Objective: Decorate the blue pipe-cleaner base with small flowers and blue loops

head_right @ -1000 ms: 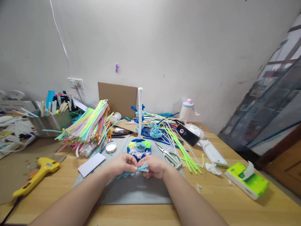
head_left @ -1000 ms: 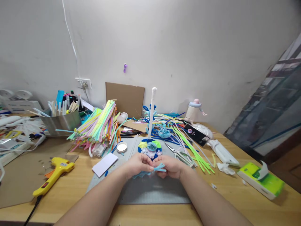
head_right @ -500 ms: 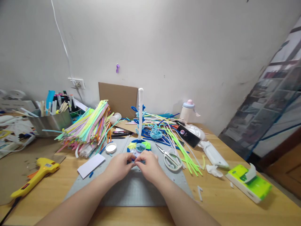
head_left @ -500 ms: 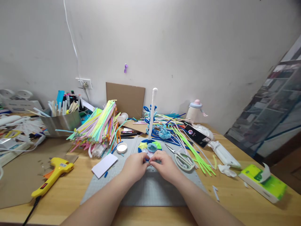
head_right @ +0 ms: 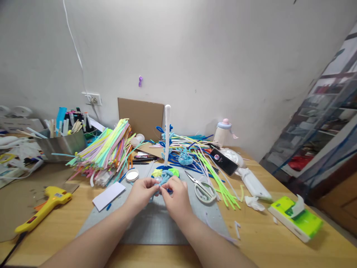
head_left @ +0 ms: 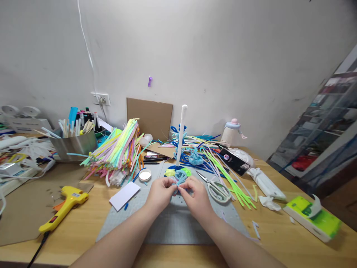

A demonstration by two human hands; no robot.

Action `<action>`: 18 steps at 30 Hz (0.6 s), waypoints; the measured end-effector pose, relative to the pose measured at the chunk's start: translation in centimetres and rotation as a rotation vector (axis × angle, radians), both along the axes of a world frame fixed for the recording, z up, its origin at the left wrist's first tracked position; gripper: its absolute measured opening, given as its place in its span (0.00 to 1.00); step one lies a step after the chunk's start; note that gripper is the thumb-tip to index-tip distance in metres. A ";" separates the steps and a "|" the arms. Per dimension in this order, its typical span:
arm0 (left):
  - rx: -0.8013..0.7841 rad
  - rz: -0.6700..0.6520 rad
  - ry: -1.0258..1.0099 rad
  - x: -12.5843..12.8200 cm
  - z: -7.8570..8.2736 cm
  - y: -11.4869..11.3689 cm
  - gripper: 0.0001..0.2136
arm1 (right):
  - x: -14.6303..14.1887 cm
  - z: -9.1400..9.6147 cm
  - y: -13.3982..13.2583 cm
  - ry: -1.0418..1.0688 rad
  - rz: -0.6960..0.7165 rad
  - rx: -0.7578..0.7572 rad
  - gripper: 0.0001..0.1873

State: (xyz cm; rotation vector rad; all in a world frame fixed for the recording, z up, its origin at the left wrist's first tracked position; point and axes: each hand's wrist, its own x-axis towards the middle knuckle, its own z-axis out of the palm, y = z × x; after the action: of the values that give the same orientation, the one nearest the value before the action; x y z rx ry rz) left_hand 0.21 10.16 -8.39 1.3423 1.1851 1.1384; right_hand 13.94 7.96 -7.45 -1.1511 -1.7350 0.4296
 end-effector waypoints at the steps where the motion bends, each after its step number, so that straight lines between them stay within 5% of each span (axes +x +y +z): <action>1: -0.018 0.006 -0.064 0.1 0.0 0.0 0.06 | -0.1 -0.1 0.1 0.060 0.014 -0.022 0.08; 9: -0.152 -0.100 -0.416 0.1 0.7 -0.1 0.14 | -0.2 -0.8 1.1 0.663 0.275 -0.618 0.11; 15: -0.284 -0.116 -0.440 -0.1 0.7 -0.1 0.14 | 0.6 -1.0 1.9 0.662 0.308 -0.762 0.10; 18: -0.396 -0.143 -0.463 -0.4 1.0 -0.1 0.12 | 0.5 -1.2 2.0 0.669 0.340 -0.698 0.10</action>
State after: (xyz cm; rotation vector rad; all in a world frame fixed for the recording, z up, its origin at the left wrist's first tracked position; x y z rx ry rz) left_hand -0.18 10.05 -7.38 0.7925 0.8969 0.9792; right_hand 14.48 9.99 -8.62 -0.9872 -1.1880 1.5287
